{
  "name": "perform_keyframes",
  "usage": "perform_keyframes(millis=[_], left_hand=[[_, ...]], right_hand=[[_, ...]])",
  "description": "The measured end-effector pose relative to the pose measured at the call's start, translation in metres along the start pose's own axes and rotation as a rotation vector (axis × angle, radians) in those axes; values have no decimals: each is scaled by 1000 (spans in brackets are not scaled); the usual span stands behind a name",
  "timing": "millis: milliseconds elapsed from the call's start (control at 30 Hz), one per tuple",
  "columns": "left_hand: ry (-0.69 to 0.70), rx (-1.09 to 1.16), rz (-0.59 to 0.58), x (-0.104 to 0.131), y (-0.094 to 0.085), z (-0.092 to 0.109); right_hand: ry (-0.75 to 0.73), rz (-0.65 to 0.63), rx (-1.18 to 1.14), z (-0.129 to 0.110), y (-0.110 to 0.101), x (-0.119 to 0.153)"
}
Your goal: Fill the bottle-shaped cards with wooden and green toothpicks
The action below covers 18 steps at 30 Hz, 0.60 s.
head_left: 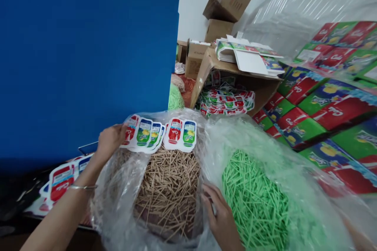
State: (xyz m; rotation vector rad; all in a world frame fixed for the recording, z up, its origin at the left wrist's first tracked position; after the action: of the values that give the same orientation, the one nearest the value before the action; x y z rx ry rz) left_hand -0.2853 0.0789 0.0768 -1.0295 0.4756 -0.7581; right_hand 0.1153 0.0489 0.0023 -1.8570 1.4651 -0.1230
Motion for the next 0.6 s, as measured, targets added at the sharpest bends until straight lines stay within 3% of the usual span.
perform_keyframes(millis=[100, 200, 267, 367, 433, 500, 600], left_hand=[[-60, 248, 33, 38, -17, -7], [-107, 491, 26, 88, -9, -17], [-233, 863, -105, 124, 22, -25], [-336, 1084, -438, 176, 77, -22], [-444, 1133, -538, 201, 102, -26], [-445, 1133, -590, 213, 116, -28], [-318, 1112, -710, 216, 126, -27]], right_hand=[[203, -76, -227, 6, 6, 9], [389, -193, -552, -5, 34, 13], [403, -237, -720, -22, 54, 11], [424, -290, -812, -38, 79, 11], [448, -351, -706, -40, 88, 15], [410, -449, -520, -40, 89, 19], [259, -600, -302, -36, 82, 22]])
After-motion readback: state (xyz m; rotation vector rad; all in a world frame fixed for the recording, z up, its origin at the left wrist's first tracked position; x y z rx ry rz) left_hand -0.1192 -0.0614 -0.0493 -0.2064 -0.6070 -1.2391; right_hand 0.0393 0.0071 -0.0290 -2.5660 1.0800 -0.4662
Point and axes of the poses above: each hand's wrist, its own x-axis away from the middle knuckle, its own y-axis out of the palm, z = x × y, the point moved 7 cm from there along -x, towards the middle knuckle, and after that the axes turned 2 degrees about x, right-handed, at the moved point
